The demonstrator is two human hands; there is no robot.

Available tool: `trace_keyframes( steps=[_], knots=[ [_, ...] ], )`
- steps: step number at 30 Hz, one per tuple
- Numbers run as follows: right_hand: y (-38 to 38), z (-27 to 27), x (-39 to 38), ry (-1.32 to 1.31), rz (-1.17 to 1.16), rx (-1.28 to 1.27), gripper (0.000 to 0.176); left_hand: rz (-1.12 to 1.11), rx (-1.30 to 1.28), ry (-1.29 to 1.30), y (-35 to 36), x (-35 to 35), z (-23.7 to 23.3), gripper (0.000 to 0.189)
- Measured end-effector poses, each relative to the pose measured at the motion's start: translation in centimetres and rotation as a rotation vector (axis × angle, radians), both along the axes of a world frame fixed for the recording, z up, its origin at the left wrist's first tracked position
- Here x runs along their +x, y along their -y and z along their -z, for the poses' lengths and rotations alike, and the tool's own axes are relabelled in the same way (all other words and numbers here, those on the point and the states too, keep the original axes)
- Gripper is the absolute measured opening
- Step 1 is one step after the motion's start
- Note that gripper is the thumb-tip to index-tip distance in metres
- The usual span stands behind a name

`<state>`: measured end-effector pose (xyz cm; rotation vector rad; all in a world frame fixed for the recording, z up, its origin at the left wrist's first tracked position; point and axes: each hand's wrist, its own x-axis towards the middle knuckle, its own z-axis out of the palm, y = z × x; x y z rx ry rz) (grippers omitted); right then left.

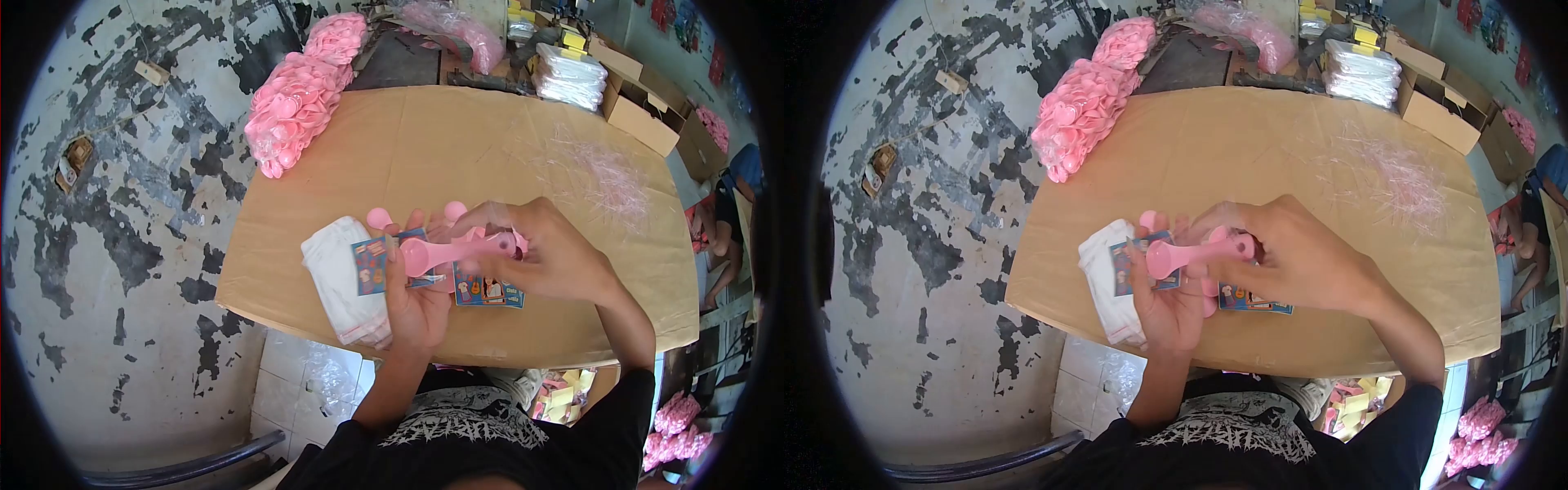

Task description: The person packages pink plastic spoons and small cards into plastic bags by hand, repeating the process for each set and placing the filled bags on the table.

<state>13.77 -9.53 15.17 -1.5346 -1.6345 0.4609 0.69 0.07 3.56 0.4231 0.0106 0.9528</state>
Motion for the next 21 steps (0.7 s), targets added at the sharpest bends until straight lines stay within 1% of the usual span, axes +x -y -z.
trace_keyframes(
  steps=[1, 3, 4, 5, 7, 8, 9, 10, 11, 13, 14, 16, 17, 19, 20, 21],
  knots=[
    [0.2, -0.1, 0.3, 0.017, 0.031, 0.058, 0.013, 0.027, -0.008, -0.011, 0.2, 0.2, 0.1, 0.046],
    [0.4, -0.4, 1.3, 0.053, 0.096, 0.178, 0.012, 0.204, -0.192, 0.149, 0.2, 0.5, 0.3, 0.052],
    [0.8, -1.2, 1.9, 0.018, 0.132, 0.278, 0.012, 0.293, -0.284, 0.230, 0.2, 0.7, 0.6, 0.055],
    [1.5, -2.5, 2.6, -0.016, 0.168, 0.380, 0.013, 0.208, -0.139, 0.095, -0.1, 0.7, 1.3, 0.063],
    [2.6, -4.0, 3.4, 0.085, 0.243, 0.383, 0.012, 0.042, 0.154, -0.174, -0.6, 0.7, 1.4, 0.082],
    [3.0, -4.4, 3.5, 0.217, 0.276, 0.271, 0.010, 0.005, 0.408, -0.328, -0.1, 0.5, 1.1, 0.083],
    [3.2, -4.4, 3.5, 0.345, 0.308, 0.151, 0.008, -0.031, 0.663, -0.479, 1.2, 0.4, -2.2, 0.084],
    [2.6, -3.3, 3.1, 0.247, 0.273, 0.184, 0.007, -0.094, 0.891, -0.624, 1.4, 0.8, -3.1, 0.083],
    [2.3, -2.9, 3.1, 0.275, 0.263, 0.169, 0.009, -0.179, 1.115, -0.758, 1.7, 1.3, -3.9, 0.083],
    [2.0, -2.4, 3.2, 0.335, 0.237, 0.141, 0.017, -0.427, 1.502, -1.006, 1.3, 2.5, -2.8, 0.078],
    [2.3, -3.2, 3.4, 0.313, 0.215, 0.001, 0.019, -0.425, 1.496, -1.024, 1.3, 2.7, -2.4, 0.077],
    [2.7, -3.2, 4.1, 0.307, 0.219, -0.004, 0.020, -0.434, 1.498, -1.041, 1.0, 3.5, -2.0, 0.074],
    [2.8, -3.1, 4.4, 0.302, 0.222, -0.007, 0.021, -0.274, 1.413, -1.046, 1.0, 3.5, -1.9, 0.069],
    [3.0, -3.1, 4.9, 0.176, 0.239, -0.029, 0.023, 0.038, 1.220, -1.055, 1.1, 3.0, -1.6, 0.060],
    [3.1, -3.0, 5.0, 0.113, 0.241, -0.044, 0.024, 0.096, 1.129, -0.935, 1.4, 3.0, -1.6, 0.056],
    [2.8, -2.4, 5.1, 0.133, 0.310, 0.123, 0.024, 0.151, 1.034, -0.815, 1.8, 3.1, -1.6, 0.053]
  ],
)
